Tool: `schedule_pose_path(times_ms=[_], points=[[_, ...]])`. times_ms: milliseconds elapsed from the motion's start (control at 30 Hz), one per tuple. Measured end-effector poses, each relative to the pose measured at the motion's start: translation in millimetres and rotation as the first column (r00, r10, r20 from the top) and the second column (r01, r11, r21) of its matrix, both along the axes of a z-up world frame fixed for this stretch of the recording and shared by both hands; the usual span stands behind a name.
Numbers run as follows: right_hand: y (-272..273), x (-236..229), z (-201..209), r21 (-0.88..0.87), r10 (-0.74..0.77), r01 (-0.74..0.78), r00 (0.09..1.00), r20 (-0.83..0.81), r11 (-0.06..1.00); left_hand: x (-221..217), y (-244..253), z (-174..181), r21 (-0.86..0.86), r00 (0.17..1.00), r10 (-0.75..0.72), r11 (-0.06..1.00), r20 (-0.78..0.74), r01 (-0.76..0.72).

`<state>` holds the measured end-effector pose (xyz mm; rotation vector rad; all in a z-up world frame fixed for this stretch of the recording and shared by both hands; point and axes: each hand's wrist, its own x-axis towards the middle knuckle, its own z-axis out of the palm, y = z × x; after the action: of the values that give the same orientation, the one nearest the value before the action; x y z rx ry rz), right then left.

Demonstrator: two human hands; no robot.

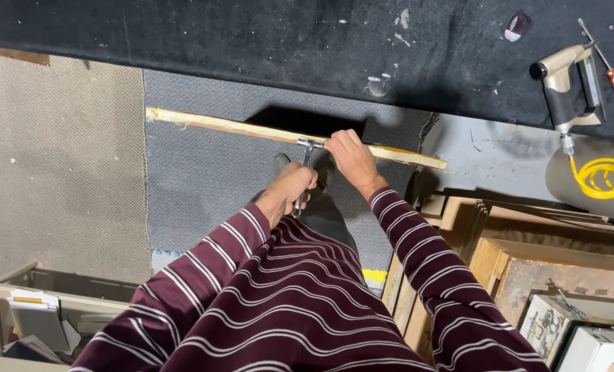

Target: The person uses a pneumatic nail gun and a metal clamp to attach wooden stretcher bars to a canvas frame. They secure the corners and edges, flip the canvas to check alignment, and continue nailing along the sides to complete the frame assembly.

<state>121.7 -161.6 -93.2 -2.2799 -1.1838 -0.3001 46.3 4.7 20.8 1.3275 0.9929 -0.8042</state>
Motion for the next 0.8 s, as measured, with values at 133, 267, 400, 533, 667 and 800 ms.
schedule_pose_path(times_ms=[133, 267, 400, 533, 667, 800], points=[[-1, 4, -9, -0.021, 0.001, 0.000, 0.999, 0.045, 1.000, -15, -4, -25, 0.013, 0.998, 0.028, 1.000, 0.058, -0.028], [-1, 7, -5, -0.019, 0.035, -0.034, 0.997, 0.071, 0.999, -21, -4, -22, 0.023, 0.992, 0.008, 1.000, 0.126, -0.011], [-1, 7, -9, -0.043, 0.044, -0.040, 0.995, 0.090, 0.998, -26, -7, -31, 0.006, 0.985, 0.047, 0.999, 0.164, -0.049], [-1, 6, -3, -0.060, 0.049, -0.045, 0.996, 0.077, 0.997, -30, -1, -25, -0.016, 0.976, 0.050, 0.999, 0.213, -0.048], [4, -3, 4, -0.029, 0.032, -0.030, 0.998, 0.059, 0.999, -38, 15, -18, -0.056, 0.971, -0.023, 0.998, 0.238, 0.037], [3, -12, 5, -0.038, -0.029, 0.033, 0.993, 0.110, 0.999, -47, 36, -3, -0.083, 0.951, -0.107, 0.987, 0.289, 0.136]])
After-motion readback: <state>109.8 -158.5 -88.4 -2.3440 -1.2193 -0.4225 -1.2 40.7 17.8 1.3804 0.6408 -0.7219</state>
